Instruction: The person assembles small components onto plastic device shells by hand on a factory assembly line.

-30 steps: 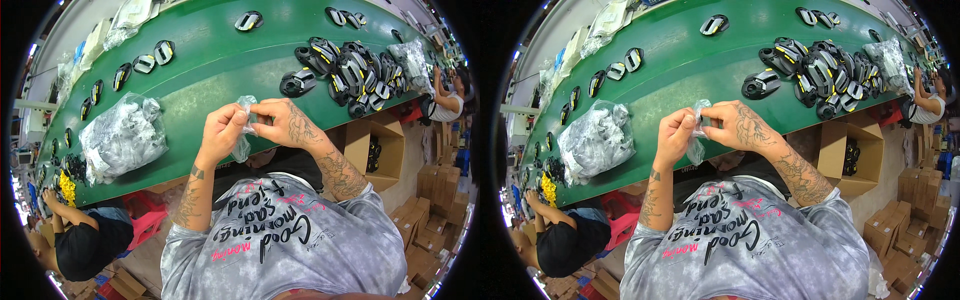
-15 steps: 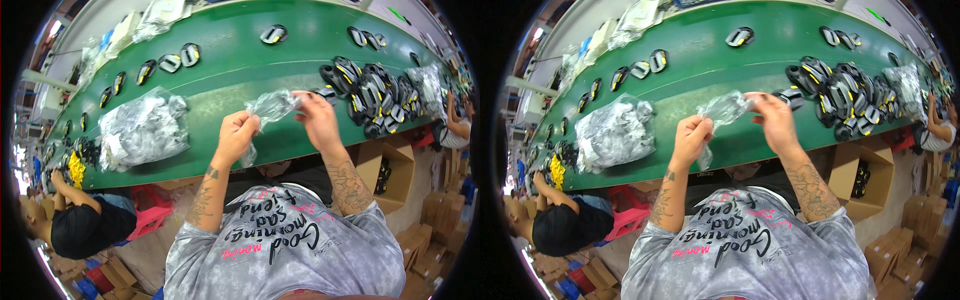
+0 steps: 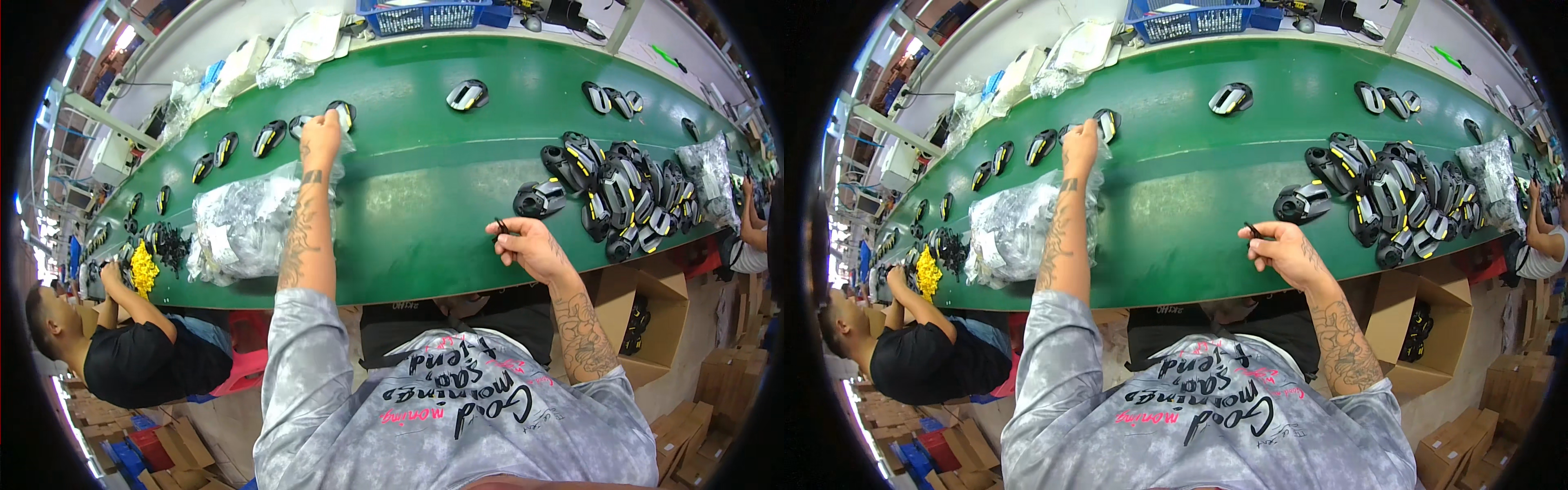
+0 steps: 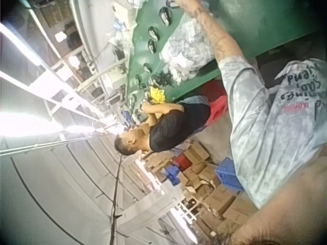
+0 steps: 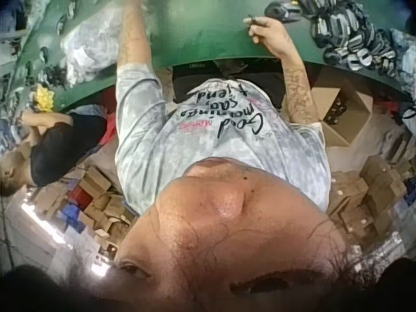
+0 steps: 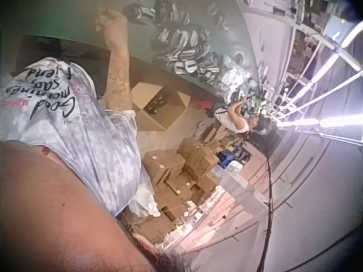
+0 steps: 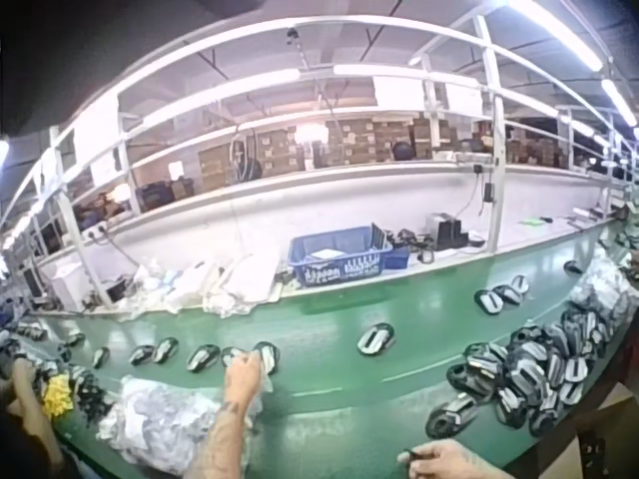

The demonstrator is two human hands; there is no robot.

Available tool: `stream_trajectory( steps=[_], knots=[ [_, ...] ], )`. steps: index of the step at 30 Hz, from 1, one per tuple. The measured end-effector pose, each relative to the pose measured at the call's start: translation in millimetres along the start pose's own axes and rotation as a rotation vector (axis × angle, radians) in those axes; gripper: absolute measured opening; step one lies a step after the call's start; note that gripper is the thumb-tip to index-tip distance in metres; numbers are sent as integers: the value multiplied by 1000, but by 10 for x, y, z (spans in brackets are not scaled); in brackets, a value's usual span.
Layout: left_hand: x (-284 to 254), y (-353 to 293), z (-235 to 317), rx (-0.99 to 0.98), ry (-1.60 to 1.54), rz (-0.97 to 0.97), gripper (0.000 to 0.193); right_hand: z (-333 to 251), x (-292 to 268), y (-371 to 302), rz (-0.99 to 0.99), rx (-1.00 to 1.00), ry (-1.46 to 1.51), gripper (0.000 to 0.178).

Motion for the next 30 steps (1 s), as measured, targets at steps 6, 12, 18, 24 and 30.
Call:
stream_trajectory(
  steps=[6, 12, 18, 24, 30],
  knots=[
    [172, 255, -70, -198, 404, -69, 94, -216, 241, -258, 190, 78, -130, 33],
    [426, 137, 40, -148, 338, 18, 80, -189, 165, -243, 42, -5, -355, 32],
    [434, -670, 418, 119, -787, -269, 57, -419, 82, -317, 35, -134, -77, 37],
    [332, -2169, 757, 8, -1332, -646, 67, -815, 573, -138, 134, -431, 9, 36],
    [190, -2611, 862, 11, -1410, -642, 74, -816, 595, -26, 226, -443, -126, 24]
  ],
)
Point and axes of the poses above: each hand's wrist, its own y-axis towards the middle knuckle, its own x-axis out of the palm, z = x × y, the point moved 3 cm from there along y, towards the middle knuckle, and after that the axes turned 8 degrees about y, right-handed, at the moved point
